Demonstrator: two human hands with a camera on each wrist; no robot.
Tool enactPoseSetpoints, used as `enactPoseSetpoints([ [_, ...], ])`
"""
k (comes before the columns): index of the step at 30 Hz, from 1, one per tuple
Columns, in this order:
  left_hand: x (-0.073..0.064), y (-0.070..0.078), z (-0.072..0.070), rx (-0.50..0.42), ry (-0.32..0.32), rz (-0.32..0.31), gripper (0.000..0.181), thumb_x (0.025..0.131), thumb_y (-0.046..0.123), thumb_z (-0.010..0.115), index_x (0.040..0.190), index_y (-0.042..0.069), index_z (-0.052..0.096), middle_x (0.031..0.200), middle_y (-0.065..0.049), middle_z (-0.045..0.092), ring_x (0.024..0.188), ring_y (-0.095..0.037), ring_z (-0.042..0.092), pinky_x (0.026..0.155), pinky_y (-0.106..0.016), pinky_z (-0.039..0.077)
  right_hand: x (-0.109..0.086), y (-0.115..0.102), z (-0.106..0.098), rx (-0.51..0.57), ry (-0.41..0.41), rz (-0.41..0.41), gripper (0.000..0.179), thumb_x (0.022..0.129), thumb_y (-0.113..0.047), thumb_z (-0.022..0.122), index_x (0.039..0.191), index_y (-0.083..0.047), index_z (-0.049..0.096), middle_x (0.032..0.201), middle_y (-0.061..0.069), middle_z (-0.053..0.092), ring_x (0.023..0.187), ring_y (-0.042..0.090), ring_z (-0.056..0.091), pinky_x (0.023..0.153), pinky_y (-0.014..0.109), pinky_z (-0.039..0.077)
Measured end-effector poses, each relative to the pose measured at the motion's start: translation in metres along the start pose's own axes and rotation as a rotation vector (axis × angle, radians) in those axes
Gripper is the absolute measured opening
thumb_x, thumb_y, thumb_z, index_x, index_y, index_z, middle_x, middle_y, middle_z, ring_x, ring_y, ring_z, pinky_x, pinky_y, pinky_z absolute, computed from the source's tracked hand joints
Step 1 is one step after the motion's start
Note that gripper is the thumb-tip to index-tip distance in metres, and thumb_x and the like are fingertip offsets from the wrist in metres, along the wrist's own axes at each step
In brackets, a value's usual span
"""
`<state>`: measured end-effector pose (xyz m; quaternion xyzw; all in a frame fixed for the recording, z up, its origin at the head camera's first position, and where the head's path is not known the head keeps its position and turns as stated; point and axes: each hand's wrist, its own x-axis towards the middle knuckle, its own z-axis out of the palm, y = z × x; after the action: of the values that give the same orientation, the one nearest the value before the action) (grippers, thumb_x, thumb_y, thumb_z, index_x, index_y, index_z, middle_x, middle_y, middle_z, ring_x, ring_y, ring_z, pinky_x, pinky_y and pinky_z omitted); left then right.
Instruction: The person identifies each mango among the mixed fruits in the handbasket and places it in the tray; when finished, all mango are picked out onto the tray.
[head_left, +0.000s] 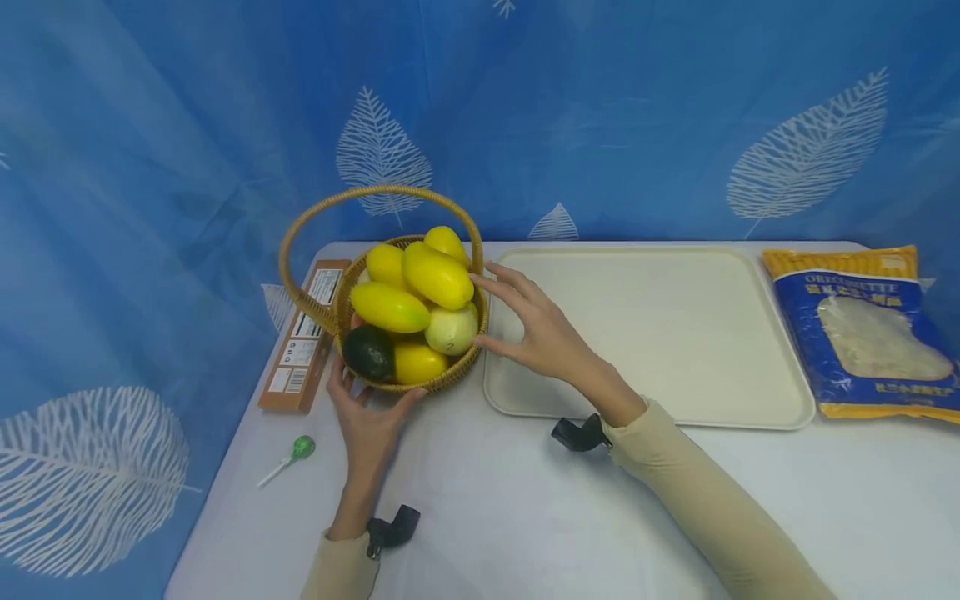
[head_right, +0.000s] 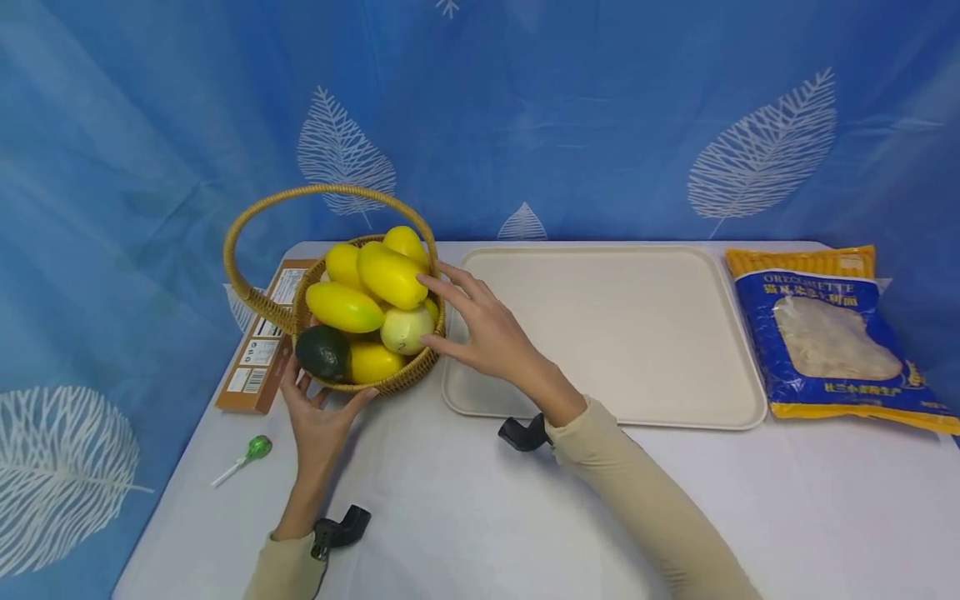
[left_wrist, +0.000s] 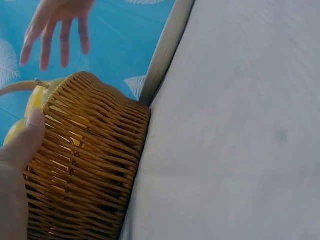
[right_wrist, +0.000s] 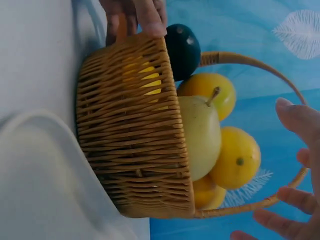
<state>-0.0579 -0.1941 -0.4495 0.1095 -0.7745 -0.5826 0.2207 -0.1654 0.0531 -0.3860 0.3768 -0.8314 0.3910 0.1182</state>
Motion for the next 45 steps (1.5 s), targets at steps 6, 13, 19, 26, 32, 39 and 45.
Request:
enactPoseSetpoints([
  [6,0.003,-0.019,0.002,0.014,0.015,-0.010,0.117,0.067,0.011,0.090,0.155,0.022,0.014,0.157,-0.003,0.020,0.141,-0.024,0.029,0.110,-0.047,0.034,0.026,0.008,0.014,0.060,0.001,-0.057,0.066,0.086,-0.026,0.076,0.144,-0.012,0.048,0.152,0.014,0.039,0.140,0.029,0.037,0.114,0.048,0.035],
  [13,0.004,-0.018,0.000,0.034,0.013,0.004,0.116,0.066,0.016,0.091,0.154,0.026,0.016,0.156,-0.004,0.022,0.140,-0.024,0.030,0.110,-0.047,0.035,0.049,0.010,0.018,0.057,-0.027,-0.051,0.066,0.087,-0.026,0.075,0.145,-0.013,0.047,0.154,0.014,0.038,0.143,0.029,0.035,0.116,0.048,0.033],
  [19,0.005,-0.017,-0.001,0.047,0.010,-0.010,0.116,0.067,0.016,0.091,0.155,0.023,0.015,0.156,-0.003,0.021,0.140,-0.022,0.029,0.110,-0.045,0.035,0.059,0.010,0.024,0.091,-0.116,-0.004,0.065,0.089,-0.029,0.072,0.146,-0.014,0.045,0.156,0.016,0.032,0.144,0.030,0.032,0.116,0.047,0.033],
  [26,0.007,-0.011,0.000,0.048,-0.005,-0.029,0.117,0.067,0.008,0.090,0.155,0.015,0.012,0.156,-0.010,0.019,0.141,-0.028,0.027,0.110,-0.048,0.034,0.061,0.015,0.032,0.088,-0.094,-0.008,0.059,0.090,-0.024,0.071,0.144,-0.012,0.048,0.151,0.016,0.037,0.140,0.030,0.037,0.115,0.043,0.036],
  [32,0.003,0.014,0.000,0.062,-0.007,-0.031,0.113,0.069,0.005,0.087,0.154,0.007,0.013,0.154,-0.018,0.020,0.140,-0.034,0.028,0.109,-0.052,0.035,0.063,0.015,0.036,0.083,-0.052,-0.017,0.058,0.089,-0.025,0.073,0.142,-0.013,0.051,0.148,0.014,0.042,0.137,0.028,0.041,0.114,0.042,0.037],
  [39,0.001,0.019,0.000,0.050,-0.001,-0.004,0.111,0.069,0.002,0.086,0.154,0.005,0.014,0.153,-0.017,0.023,0.138,-0.036,0.031,0.107,-0.054,0.035,0.052,0.004,0.025,0.094,0.056,-0.065,0.057,0.085,-0.024,0.077,0.137,-0.012,0.056,0.145,0.015,0.046,0.137,0.028,0.041,0.113,0.043,0.038],
  [45,0.002,0.021,0.000,0.040,0.000,-0.009,0.111,0.068,0.001,0.086,0.153,0.002,0.016,0.153,-0.021,0.021,0.138,-0.033,0.031,0.107,-0.050,0.036,0.038,-0.010,-0.004,0.125,0.253,-0.180,0.057,0.077,-0.013,0.082,0.130,-0.007,0.061,0.141,0.018,0.048,0.131,0.030,0.046,0.106,0.043,0.045],
])
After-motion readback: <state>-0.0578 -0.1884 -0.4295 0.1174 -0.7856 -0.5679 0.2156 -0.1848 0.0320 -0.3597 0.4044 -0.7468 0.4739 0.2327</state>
